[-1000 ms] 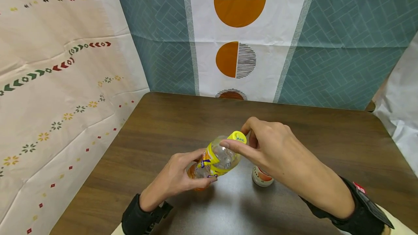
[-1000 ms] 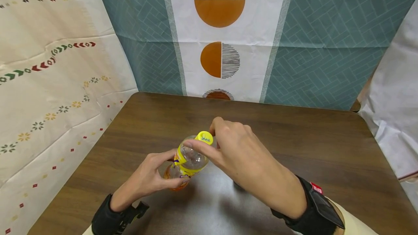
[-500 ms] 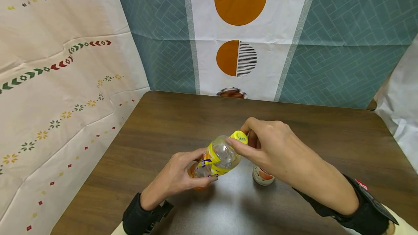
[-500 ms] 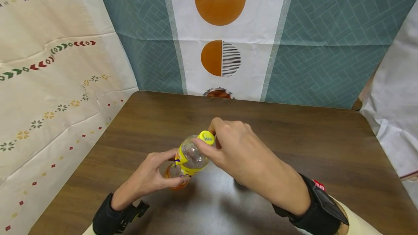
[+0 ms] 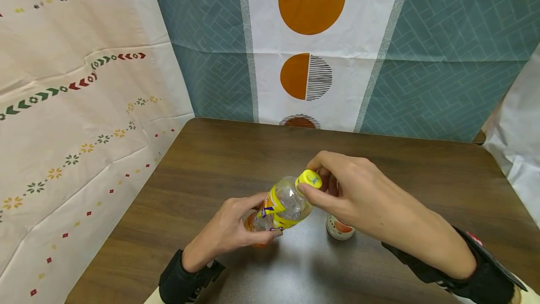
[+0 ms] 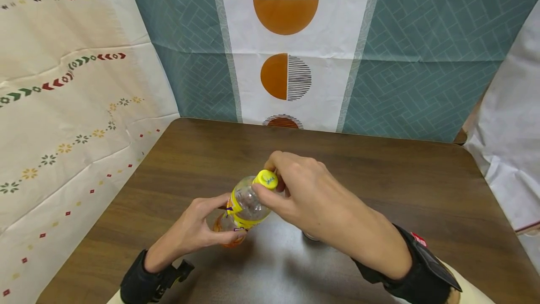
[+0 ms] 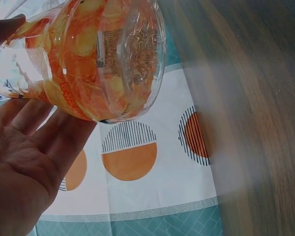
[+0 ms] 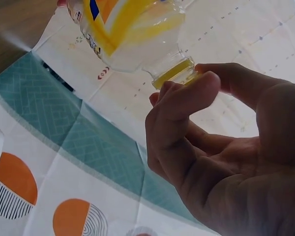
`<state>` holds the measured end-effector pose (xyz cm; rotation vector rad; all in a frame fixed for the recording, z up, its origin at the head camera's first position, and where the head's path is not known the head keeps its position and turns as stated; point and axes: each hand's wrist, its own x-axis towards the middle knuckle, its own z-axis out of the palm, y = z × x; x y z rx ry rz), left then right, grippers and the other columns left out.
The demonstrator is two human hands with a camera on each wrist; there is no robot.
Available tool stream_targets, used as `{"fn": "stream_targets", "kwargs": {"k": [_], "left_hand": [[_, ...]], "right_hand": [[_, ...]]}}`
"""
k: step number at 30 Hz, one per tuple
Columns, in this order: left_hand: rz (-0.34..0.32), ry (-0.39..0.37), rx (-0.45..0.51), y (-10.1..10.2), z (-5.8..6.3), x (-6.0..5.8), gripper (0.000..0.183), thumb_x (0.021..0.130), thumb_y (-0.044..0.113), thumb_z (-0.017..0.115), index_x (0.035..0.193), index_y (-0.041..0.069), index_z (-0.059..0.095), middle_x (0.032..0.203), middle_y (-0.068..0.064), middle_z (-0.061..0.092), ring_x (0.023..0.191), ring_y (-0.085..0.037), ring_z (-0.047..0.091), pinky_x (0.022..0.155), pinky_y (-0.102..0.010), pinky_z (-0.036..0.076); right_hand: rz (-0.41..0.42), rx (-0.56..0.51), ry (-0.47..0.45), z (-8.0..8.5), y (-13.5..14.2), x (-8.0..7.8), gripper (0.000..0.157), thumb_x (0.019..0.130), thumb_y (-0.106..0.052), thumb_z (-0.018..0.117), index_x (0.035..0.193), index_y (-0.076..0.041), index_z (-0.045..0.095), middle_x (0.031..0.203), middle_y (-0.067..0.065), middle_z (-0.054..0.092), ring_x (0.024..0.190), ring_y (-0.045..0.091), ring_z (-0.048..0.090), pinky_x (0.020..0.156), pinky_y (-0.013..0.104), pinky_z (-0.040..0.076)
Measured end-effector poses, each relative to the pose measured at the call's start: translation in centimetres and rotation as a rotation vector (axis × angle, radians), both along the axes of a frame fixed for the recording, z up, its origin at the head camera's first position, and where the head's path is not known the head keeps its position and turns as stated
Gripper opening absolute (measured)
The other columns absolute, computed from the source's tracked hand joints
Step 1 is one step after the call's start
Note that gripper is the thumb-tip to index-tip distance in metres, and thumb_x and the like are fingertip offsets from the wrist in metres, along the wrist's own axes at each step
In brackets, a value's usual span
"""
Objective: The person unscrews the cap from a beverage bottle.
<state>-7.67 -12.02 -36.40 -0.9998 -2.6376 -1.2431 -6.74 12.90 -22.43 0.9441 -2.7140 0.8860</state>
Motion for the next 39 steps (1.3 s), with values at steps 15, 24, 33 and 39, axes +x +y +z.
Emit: {"fn": "stream_targets", "kwargs": {"k": [15, 24, 33, 39], "left_hand": [[-0.014, -0.039, 0.017, -0.2, -0.2, 0.1, 0.051, 0.075, 0.041, 0.075, 0.120, 0.023, 0.058, 0.100, 0.012, 0.066, 0.084, -0.002, 0.060, 0.074, -0.032, 0.056], [-0.013, -0.020, 0.023, -0.1, -0.1, 0.1, 0.051, 0.075, 0.041, 0.076, 0.119, 0.022, 0.059, 0.101, 0.012, 0.067, 0.084, -0.002, 0.060, 0.074, -0.033, 0.056], [-0.013, -0.021, 0.049, -0.1, -0.3, 0.0, 0.050, 0.074, 0.039, 0.077, 0.117, 0.022, 0.060, 0.101, 0.012, 0.067, 0.085, -0.002, 0.061, 0.075, -0.034, 0.056], [-0.019, -0.035, 0.035, -0.1, -0.1, -0.1, 0.051, 0.076, 0.040, 0.076, 0.120, 0.021, 0.059, 0.103, 0.009, 0.067, 0.086, -0.003, 0.061, 0.075, -0.034, 0.056]], "right_hand": [[0.030, -0.039, -0.009, 1.1, 0.9, 0.3, 0.012, 0.088, -0.028, 0.067, 0.095, -0.022, 0.059, 0.071, -0.016, 0.057, 0.061, -0.001, 0.053, 0.051, 0.022, 0.049], [0.034, -0.016, 0.088, 1.3, 1.6, 0.2, 0.016, 0.086, -0.028, 0.069, 0.095, -0.023, 0.057, 0.073, -0.016, 0.056, 0.061, -0.004, 0.051, 0.050, 0.019, 0.048], [-0.017, 0.010, 0.145, 1.7, 3.0, 0.1, 0.017, 0.086, -0.028, 0.069, 0.095, -0.027, 0.055, 0.072, -0.018, 0.055, 0.060, -0.006, 0.050, 0.048, 0.018, 0.046], [-0.084, 0.030, 0.161, 2.0, 3.9, -0.1, 0.016, 0.086, -0.030, 0.069, 0.094, -0.030, 0.055, 0.072, -0.019, 0.056, 0.059, -0.005, 0.050, 0.047, 0.020, 0.046]]}}
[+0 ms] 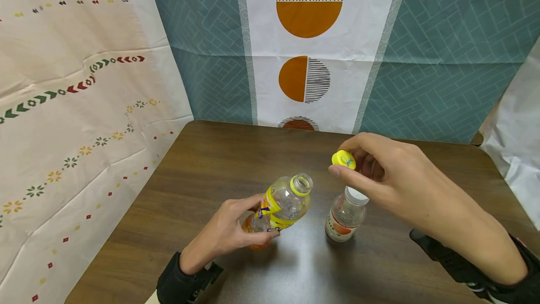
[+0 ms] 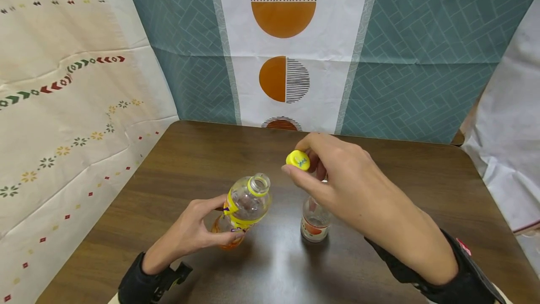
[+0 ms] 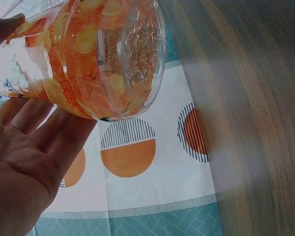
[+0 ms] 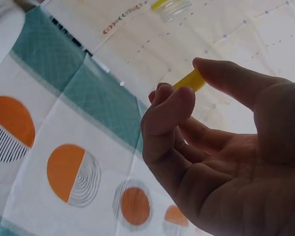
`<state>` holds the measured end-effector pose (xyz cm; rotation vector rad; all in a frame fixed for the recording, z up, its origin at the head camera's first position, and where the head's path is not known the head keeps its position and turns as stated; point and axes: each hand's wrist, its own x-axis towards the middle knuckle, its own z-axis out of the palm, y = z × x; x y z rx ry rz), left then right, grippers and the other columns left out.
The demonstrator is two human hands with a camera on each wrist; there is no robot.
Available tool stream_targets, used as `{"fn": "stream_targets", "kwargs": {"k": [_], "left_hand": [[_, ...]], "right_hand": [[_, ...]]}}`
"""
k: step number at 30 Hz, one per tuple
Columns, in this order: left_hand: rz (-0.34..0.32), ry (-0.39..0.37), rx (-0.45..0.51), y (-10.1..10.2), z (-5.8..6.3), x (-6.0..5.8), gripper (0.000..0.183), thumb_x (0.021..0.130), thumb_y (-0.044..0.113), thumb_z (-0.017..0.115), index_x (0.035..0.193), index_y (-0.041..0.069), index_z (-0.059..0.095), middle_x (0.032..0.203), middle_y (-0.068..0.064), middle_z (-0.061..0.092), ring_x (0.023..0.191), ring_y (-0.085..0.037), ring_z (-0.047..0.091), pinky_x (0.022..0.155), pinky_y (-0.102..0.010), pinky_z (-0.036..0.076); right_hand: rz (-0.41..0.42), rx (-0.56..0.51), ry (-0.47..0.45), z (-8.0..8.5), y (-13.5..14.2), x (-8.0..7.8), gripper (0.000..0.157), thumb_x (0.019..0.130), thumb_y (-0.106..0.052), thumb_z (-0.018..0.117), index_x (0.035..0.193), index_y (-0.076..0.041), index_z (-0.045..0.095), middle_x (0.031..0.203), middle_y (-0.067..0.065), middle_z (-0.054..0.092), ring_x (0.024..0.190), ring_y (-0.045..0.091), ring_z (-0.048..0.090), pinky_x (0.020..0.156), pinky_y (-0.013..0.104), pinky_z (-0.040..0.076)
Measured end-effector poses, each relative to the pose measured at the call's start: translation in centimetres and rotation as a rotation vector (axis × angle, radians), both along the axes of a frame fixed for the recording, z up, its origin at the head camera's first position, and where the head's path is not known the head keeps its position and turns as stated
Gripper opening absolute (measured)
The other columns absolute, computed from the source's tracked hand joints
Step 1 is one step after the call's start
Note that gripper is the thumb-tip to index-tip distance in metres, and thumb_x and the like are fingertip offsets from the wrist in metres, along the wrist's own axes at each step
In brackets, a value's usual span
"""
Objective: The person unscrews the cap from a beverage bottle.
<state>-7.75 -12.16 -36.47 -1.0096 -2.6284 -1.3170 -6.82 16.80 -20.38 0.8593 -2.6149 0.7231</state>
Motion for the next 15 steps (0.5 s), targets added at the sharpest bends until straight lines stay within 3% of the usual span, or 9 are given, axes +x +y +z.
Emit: {"fn": "stream_targets", "kwargs": {"k": [6, 15], "left_hand": [[0.008, -0.005, -0.002, 0.0, -0.1, 0.0, 0.050, 0.075, 0.041, 0.076, 0.119, 0.023, 0.059, 0.102, 0.012, 0.067, 0.085, -0.002, 0.060, 0.076, -0.033, 0.056], [0.012, 0.000, 0.012, -0.1, -0.2, -0.1, 0.051, 0.075, 0.039, 0.077, 0.120, 0.022, 0.059, 0.103, 0.012, 0.067, 0.085, -0.002, 0.061, 0.075, -0.032, 0.056]], "right_hand": [[-0.065, 0.030, 0.022, -0.4, 1.3, -0.6, 0.014, 0.086, -0.034, 0.068, 0.093, -0.032, 0.056, 0.073, -0.016, 0.055, 0.059, -0.003, 0.050, 0.048, 0.022, 0.044], [-0.146, 0.062, 0.068, -1.4, 3.5, -2.1, 0.016, 0.086, -0.027, 0.069, 0.097, -0.018, 0.063, 0.078, -0.006, 0.053, 0.065, 0.009, 0.048, 0.057, 0.032, 0.041]]}}
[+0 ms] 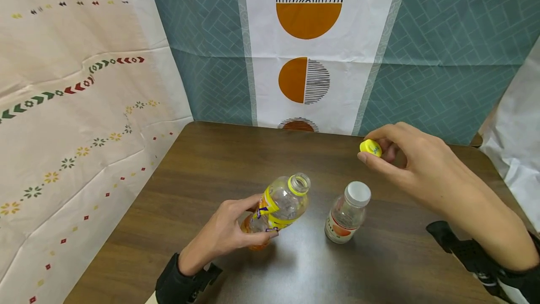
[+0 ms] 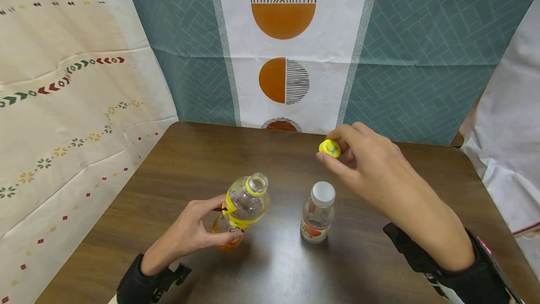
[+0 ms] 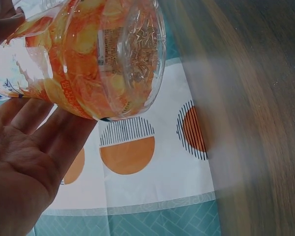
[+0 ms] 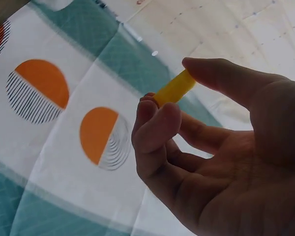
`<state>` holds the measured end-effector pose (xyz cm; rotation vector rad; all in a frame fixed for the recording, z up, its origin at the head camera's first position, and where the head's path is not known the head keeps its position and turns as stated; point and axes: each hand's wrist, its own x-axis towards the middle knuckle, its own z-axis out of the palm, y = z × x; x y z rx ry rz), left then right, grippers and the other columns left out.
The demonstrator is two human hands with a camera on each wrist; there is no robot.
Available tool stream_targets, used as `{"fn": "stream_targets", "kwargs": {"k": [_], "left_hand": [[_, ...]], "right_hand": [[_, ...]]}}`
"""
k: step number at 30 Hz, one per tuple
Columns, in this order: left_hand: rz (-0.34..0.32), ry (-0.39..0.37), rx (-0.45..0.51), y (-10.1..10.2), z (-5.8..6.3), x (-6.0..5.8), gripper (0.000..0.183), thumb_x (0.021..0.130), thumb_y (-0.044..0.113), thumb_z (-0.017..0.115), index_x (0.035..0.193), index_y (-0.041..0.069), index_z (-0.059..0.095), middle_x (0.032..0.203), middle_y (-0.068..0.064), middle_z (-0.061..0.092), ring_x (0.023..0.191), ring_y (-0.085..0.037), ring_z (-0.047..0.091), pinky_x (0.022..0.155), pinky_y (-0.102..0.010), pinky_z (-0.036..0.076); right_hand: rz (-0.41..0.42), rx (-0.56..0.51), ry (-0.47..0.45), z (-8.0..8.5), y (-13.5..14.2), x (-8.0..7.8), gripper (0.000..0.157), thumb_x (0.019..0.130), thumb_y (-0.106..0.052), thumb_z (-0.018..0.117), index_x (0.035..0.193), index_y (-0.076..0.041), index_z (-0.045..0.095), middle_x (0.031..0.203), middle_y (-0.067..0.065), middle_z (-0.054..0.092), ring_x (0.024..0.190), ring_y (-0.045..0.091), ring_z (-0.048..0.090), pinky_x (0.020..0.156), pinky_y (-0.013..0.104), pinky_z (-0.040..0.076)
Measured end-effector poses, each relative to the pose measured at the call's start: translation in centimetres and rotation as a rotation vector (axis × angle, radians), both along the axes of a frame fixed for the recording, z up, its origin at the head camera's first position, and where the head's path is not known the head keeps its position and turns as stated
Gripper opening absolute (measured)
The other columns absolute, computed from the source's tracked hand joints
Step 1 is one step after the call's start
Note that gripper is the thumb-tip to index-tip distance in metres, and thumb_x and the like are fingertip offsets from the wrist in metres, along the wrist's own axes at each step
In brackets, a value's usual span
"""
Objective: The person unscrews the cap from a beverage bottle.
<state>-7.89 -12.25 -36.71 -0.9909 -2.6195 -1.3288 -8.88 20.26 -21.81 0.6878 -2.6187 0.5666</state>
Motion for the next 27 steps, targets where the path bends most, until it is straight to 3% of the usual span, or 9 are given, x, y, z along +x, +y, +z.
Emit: {"fn": "stream_targets", "kwargs": {"k": [8, 27], "left_hand": [[0.009, -0.013, 0.006, -0.3, 0.1, 0.1, 0.053, 0.075, 0.038, 0.076, 0.122, 0.023, 0.058, 0.104, 0.011, 0.067, 0.086, -0.003, 0.061, 0.075, -0.032, 0.056], [0.013, 0.002, 0.039, -0.6, 0.1, 0.1, 0.052, 0.075, 0.035, 0.077, 0.122, 0.025, 0.058, 0.105, 0.013, 0.067, 0.087, -0.003, 0.061, 0.074, -0.033, 0.056]], "right_hand": [[-0.053, 0.045, -0.069, -1.3, 2.0, -1.5, 0.024, 0.087, -0.022, 0.067, 0.106, -0.008, 0.063, 0.085, 0.003, 0.054, 0.077, 0.016, 0.048, 0.060, 0.037, 0.039], [-0.139, 0.099, -0.241, -7.1, 5.8, -5.1, 0.030, 0.085, -0.017, 0.068, 0.107, 0.003, 0.062, 0.083, 0.012, 0.053, 0.074, 0.024, 0.047, 0.056, 0.036, 0.037]]}}
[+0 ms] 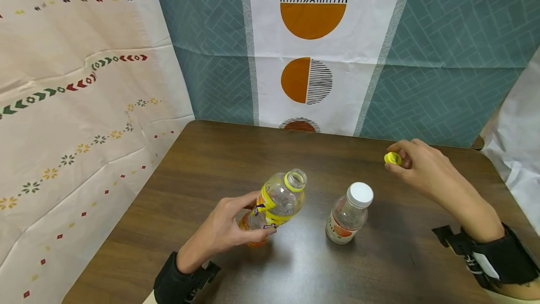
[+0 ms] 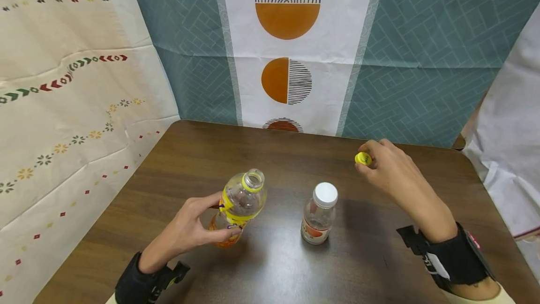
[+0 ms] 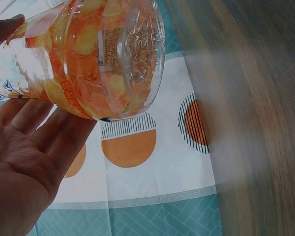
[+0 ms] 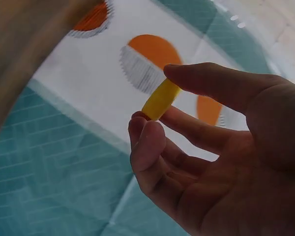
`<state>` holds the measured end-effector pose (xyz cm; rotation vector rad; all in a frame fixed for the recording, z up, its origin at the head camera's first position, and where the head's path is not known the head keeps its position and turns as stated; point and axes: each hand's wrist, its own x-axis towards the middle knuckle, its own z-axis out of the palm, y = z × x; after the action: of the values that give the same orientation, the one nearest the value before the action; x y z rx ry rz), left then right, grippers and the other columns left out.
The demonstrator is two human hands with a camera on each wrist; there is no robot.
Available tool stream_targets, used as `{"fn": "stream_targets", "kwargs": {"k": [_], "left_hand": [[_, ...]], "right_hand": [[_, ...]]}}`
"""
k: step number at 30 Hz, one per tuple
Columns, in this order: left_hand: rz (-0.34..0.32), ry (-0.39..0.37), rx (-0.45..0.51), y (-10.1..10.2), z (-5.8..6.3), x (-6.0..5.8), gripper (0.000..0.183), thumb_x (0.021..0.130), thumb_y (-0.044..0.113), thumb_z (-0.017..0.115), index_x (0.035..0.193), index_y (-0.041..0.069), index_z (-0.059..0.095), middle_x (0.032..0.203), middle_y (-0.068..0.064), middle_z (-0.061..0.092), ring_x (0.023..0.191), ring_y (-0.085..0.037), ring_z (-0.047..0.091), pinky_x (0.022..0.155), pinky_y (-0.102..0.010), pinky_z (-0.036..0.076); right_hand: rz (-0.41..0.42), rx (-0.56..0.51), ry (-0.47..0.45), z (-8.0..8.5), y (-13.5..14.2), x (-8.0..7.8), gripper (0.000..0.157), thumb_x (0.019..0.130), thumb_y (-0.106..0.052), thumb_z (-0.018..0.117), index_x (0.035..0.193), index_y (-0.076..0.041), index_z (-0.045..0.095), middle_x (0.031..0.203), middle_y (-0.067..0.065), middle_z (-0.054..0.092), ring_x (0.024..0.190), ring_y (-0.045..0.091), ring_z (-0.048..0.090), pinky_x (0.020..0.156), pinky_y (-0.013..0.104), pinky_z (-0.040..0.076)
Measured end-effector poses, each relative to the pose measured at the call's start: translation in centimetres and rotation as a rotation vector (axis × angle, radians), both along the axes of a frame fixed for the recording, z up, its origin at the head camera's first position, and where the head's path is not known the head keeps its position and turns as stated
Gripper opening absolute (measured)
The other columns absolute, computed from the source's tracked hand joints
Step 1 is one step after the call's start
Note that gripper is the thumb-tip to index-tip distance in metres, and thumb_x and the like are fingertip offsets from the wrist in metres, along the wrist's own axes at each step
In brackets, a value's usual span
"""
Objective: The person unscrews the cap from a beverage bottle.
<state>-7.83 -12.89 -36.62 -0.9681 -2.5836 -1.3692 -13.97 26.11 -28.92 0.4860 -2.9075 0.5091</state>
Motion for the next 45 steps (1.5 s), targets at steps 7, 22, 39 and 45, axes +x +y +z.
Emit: {"fn": "stream_targets", "kwargs": {"k": [7, 22, 39, 45], "left_hand": [[0.000, -0.007, -0.009, 0.1, 0.0, -0.1, 0.053, 0.074, 0.037, 0.077, 0.122, 0.024, 0.058, 0.105, 0.013, 0.067, 0.087, -0.002, 0.061, 0.076, -0.032, 0.056], [0.013, 0.030, 0.010, 0.2, -0.1, 0.1, 0.047, 0.073, 0.038, 0.078, 0.115, 0.026, 0.060, 0.099, 0.016, 0.066, 0.083, -0.005, 0.060, 0.072, -0.035, 0.056], [0.019, 0.040, 0.011, 0.0, -0.4, -0.1, 0.049, 0.073, 0.038, 0.078, 0.117, 0.025, 0.060, 0.101, 0.015, 0.066, 0.085, -0.005, 0.061, 0.074, -0.034, 0.056], [0.017, 0.051, 0.023, -0.1, -0.5, -0.3, 0.049, 0.073, 0.038, 0.078, 0.117, 0.026, 0.060, 0.100, 0.016, 0.066, 0.083, -0.007, 0.062, 0.072, -0.034, 0.056]], "right_hand": [[-0.019, 0.010, -0.052, -2.7, 1.6, -0.8, 0.032, 0.083, -0.012, 0.069, 0.106, 0.008, 0.061, 0.085, 0.017, 0.055, 0.075, 0.029, 0.052, 0.057, 0.040, 0.041], [-0.066, 0.039, -0.198, -7.3, 2.7, -1.9, 0.033, 0.083, -0.013, 0.070, 0.102, 0.011, 0.059, 0.088, 0.022, 0.060, 0.074, 0.031, 0.057, 0.059, 0.048, 0.047], [-0.087, 0.056, -0.291, -11.6, 3.5, -2.7, 0.031, 0.079, -0.012, 0.074, 0.092, 0.011, 0.058, 0.080, 0.021, 0.061, 0.066, 0.026, 0.055, 0.057, 0.045, 0.049], [-0.094, 0.073, -0.295, -12.6, 3.7, -2.9, 0.033, 0.075, -0.015, 0.077, 0.089, 0.010, 0.060, 0.078, 0.019, 0.061, 0.066, 0.027, 0.055, 0.058, 0.047, 0.048]]}}
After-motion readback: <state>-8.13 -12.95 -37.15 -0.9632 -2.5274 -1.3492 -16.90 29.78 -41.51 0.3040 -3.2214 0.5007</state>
